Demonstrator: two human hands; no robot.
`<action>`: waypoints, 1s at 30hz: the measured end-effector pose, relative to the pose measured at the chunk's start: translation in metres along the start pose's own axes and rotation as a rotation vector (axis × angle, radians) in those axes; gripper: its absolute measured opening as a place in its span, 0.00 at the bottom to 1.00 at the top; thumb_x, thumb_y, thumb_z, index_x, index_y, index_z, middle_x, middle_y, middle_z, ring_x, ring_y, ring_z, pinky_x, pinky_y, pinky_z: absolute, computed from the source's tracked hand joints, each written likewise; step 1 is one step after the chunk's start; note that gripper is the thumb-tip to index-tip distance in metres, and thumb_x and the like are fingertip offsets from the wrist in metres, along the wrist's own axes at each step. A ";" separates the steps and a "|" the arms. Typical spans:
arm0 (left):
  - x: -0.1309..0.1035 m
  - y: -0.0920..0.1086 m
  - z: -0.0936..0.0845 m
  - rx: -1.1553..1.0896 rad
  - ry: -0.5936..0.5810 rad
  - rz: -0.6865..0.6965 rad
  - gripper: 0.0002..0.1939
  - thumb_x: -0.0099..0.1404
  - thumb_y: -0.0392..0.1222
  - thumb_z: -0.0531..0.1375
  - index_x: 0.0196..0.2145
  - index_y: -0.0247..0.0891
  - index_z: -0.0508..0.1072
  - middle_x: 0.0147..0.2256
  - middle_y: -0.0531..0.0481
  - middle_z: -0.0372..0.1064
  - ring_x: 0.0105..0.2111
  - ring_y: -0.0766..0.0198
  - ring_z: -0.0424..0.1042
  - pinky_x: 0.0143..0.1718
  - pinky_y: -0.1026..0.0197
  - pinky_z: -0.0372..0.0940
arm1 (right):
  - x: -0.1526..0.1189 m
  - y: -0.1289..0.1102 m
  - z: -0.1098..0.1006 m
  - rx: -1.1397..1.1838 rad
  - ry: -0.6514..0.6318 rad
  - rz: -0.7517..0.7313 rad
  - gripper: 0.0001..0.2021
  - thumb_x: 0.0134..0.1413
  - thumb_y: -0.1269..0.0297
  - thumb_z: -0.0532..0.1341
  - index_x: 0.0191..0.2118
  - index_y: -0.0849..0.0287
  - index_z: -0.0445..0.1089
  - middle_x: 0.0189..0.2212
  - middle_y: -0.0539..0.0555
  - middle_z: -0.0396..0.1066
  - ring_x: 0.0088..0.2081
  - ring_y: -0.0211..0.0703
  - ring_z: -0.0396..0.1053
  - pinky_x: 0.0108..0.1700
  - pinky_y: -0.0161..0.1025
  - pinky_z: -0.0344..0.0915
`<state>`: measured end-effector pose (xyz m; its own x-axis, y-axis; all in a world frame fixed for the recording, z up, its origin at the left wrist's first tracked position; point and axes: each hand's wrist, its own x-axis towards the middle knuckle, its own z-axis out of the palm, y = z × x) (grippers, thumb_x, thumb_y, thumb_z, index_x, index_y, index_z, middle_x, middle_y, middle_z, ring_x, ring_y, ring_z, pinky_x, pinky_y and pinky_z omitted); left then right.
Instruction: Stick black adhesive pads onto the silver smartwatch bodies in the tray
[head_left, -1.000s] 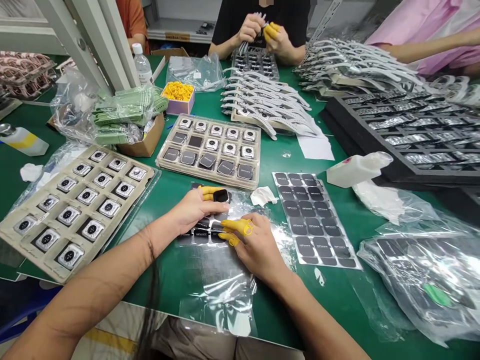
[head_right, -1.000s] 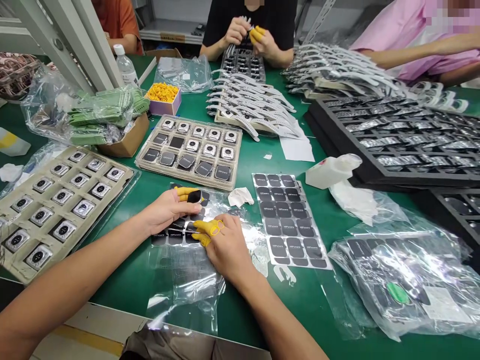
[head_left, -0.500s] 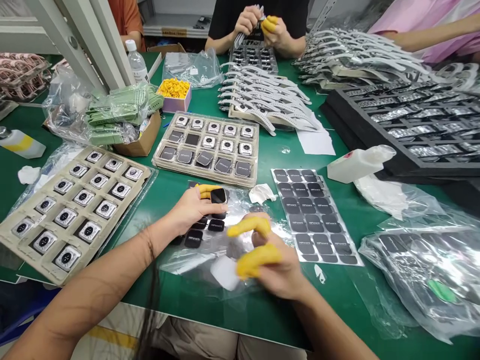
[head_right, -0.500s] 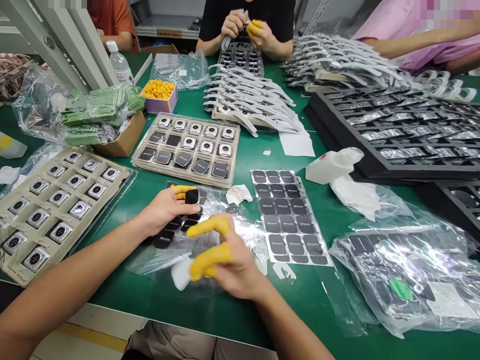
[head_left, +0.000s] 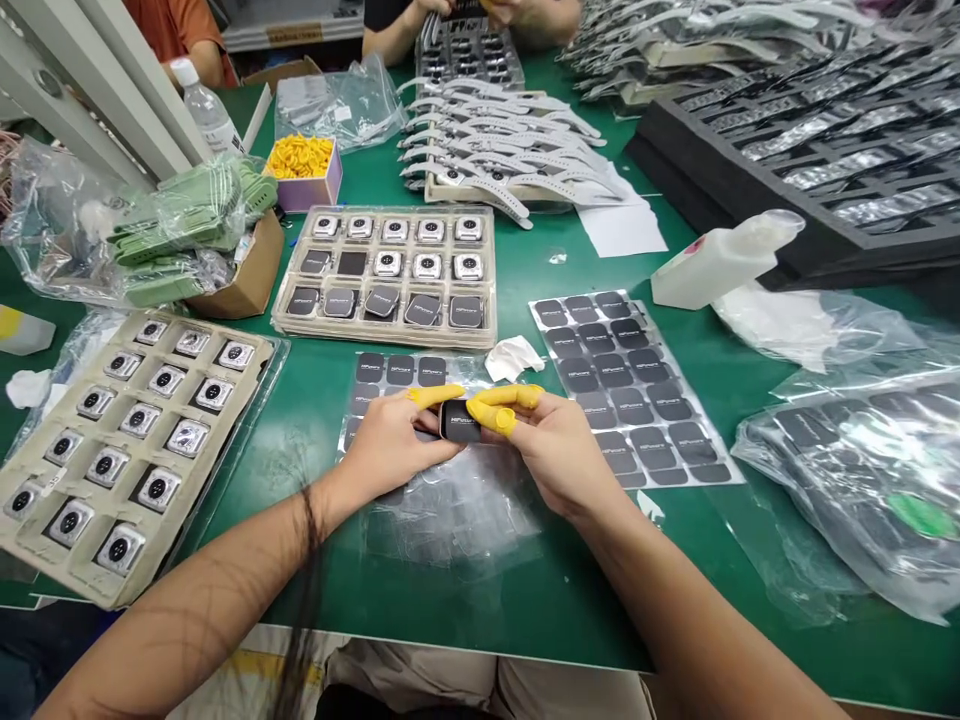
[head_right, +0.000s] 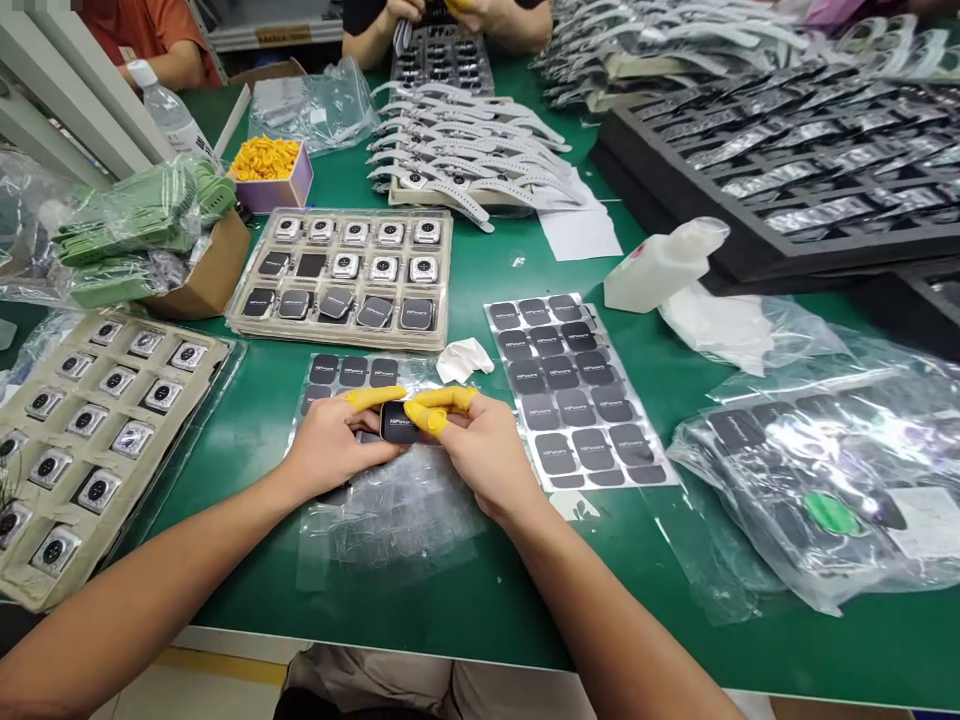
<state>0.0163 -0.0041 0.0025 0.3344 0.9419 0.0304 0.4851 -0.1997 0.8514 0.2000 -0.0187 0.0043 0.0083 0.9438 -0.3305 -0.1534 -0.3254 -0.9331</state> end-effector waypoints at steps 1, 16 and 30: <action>0.000 0.000 0.001 0.007 0.004 -0.002 0.03 0.53 0.42 0.70 0.27 0.42 0.82 0.39 0.49 0.80 0.38 0.57 0.75 0.45 0.56 0.66 | 0.000 0.001 0.000 0.004 -0.001 0.000 0.19 0.33 0.52 0.77 0.32 0.58 0.79 0.35 0.55 0.78 0.38 0.48 0.75 0.45 0.48 0.74; 0.001 -0.001 0.000 0.057 -0.034 0.000 0.07 0.55 0.48 0.69 0.30 0.44 0.84 0.41 0.50 0.80 0.38 0.57 0.74 0.42 0.57 0.66 | 0.003 0.004 0.001 -0.021 0.014 -0.012 0.19 0.33 0.53 0.77 0.33 0.58 0.79 0.34 0.56 0.79 0.39 0.50 0.77 0.49 0.52 0.74; 0.000 0.001 -0.001 0.114 -0.017 0.026 0.04 0.54 0.43 0.70 0.29 0.44 0.84 0.42 0.53 0.81 0.39 0.60 0.77 0.42 0.59 0.67 | 0.001 0.001 0.002 0.014 0.035 0.013 0.19 0.31 0.55 0.78 0.33 0.58 0.80 0.33 0.54 0.79 0.36 0.47 0.76 0.47 0.49 0.75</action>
<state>0.0165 -0.0037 0.0039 0.3608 0.9317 0.0421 0.5648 -0.2542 0.7851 0.1978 -0.0175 0.0034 0.0409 0.9367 -0.3477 -0.1678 -0.3366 -0.9266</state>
